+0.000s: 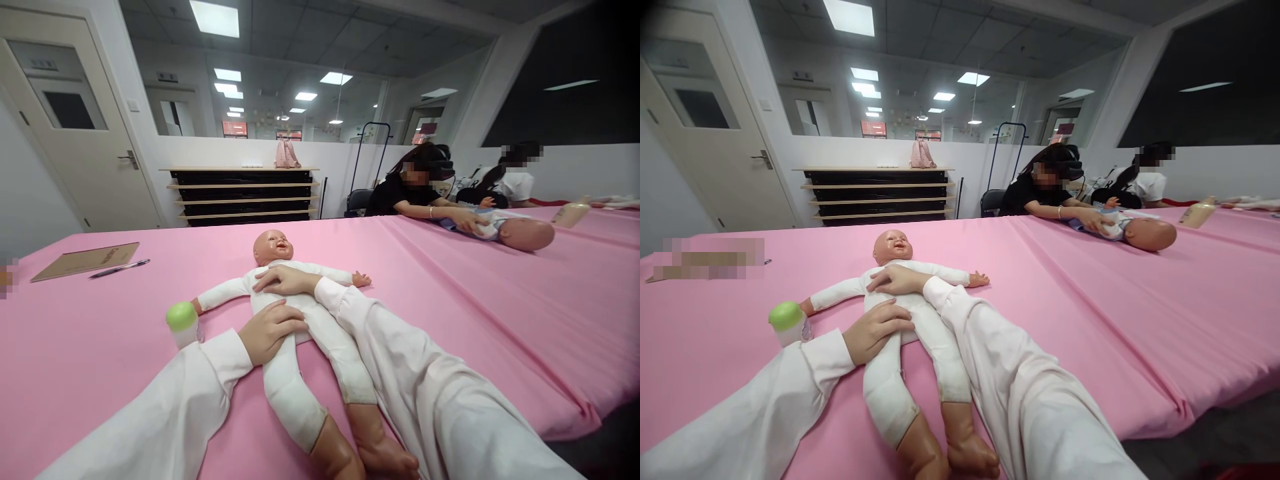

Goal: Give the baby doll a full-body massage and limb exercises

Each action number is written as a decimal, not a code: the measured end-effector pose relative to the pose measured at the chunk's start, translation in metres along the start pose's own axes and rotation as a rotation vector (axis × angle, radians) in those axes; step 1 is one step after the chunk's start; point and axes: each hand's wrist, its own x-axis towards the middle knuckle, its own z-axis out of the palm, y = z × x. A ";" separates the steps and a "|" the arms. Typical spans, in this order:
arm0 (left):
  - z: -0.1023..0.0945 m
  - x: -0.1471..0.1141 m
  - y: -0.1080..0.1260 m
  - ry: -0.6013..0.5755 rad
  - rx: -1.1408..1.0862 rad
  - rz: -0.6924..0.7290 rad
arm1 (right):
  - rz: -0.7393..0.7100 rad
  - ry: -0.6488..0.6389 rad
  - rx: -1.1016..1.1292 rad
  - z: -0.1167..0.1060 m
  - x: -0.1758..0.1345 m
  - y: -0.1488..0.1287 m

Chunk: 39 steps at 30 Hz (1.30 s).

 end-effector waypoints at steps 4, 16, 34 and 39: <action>0.001 -0.005 -0.003 -0.051 0.030 -0.167 | 0.089 0.223 -0.045 0.003 0.005 0.025; 0.007 -0.014 -0.009 0.043 -0.052 -0.209 | 0.300 0.336 0.126 0.016 -0.101 -0.006; 0.011 -0.036 0.030 0.144 -0.217 -0.550 | 0.168 0.297 -0.014 0.045 -0.126 -0.060; 0.014 -0.036 0.028 0.146 -0.201 -0.560 | 0.225 0.294 -0.017 0.049 -0.133 -0.066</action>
